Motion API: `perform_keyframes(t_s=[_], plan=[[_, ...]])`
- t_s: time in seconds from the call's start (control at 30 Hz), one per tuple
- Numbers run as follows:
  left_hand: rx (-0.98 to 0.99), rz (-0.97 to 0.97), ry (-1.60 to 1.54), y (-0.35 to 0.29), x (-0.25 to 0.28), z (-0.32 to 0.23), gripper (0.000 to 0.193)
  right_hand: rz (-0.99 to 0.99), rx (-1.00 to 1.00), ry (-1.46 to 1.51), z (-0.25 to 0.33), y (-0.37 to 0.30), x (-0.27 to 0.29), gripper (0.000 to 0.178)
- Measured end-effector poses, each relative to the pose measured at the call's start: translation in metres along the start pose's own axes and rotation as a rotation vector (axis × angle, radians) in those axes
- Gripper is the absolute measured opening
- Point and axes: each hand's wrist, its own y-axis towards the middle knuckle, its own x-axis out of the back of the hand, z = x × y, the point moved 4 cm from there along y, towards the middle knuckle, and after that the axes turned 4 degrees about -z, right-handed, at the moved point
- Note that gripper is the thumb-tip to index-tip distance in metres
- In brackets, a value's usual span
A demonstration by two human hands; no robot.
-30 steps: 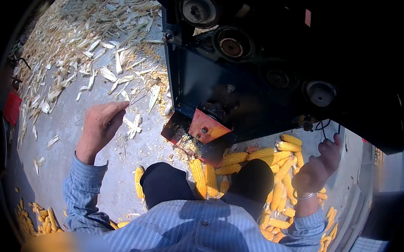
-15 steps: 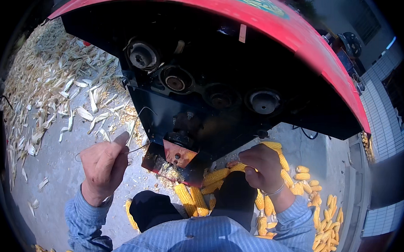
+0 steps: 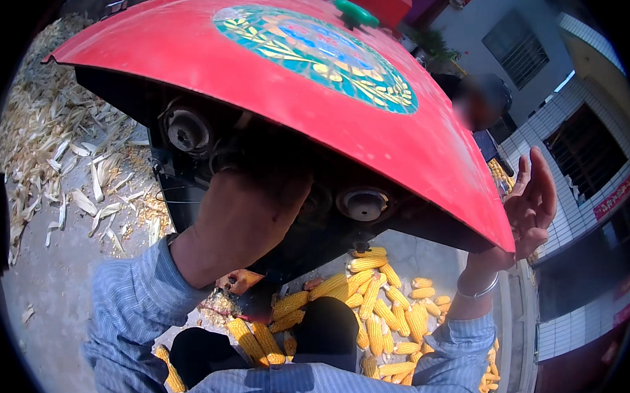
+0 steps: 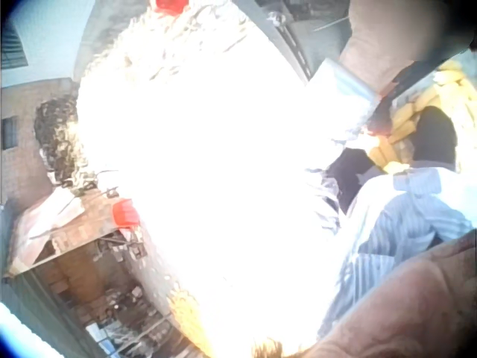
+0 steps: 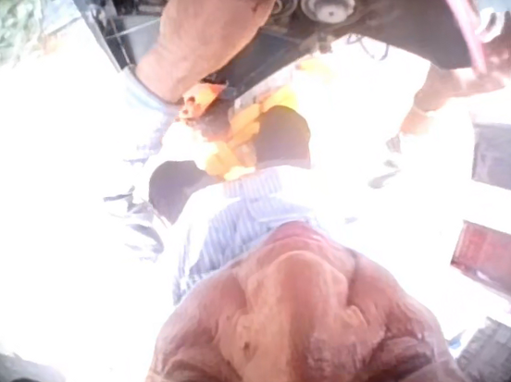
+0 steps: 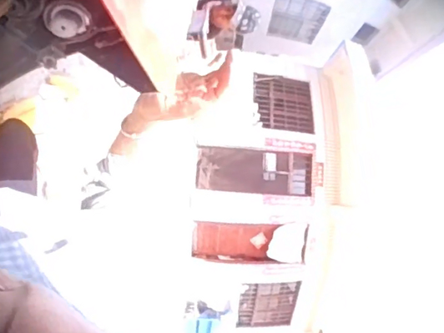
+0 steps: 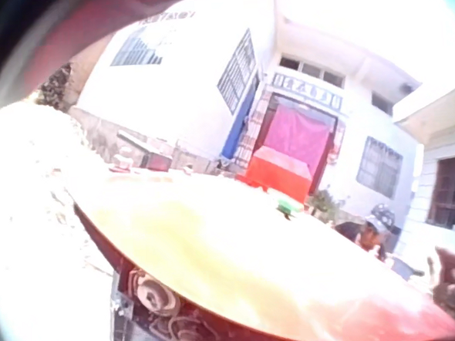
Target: The person repairs a corn shelling machine by reaching into the interior mechanism, adjusting wires, and checking the rollers while another person assists by the motor.
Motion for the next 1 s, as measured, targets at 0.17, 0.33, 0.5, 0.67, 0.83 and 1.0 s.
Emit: perform_keyframes(t_s=[0.17, 0.33, 0.5, 0.67, 0.83, 1.0], plan=[[-0.109, 0.052, 0.125, 0.004, 0.01, -0.017, 0.007, 0.197, 0.275, -0.458, -0.01, -0.01, -0.041, 0.048], [-0.048, 0.097, -0.1, 0.004, -0.002, -0.016, 0.006, 0.166, 0.175, -0.367, -0.019, -0.013, -0.044, 0.049], [0.085, 0.057, -0.28, 0.001, -0.005, -0.005, 0.009, 0.205, 0.046, -0.322, -0.016, -0.013, -0.041, 0.057], [0.153, -0.023, -0.311, -0.002, -0.002, -0.002, 0.012, 0.203, -0.004, -0.112, -0.023, -0.014, -0.033, 0.059], [0.14, 0.031, -0.138, 0.009, 0.016, -0.008, 0.028, 0.237, 0.137, -0.285, -0.007, -0.009, -0.04, 0.06], [-0.113, -0.151, -0.088, 0.024, 0.013, -0.012, 0.015, 0.308, 0.318, -0.319, -0.012, -0.006, -0.042, 0.065]])
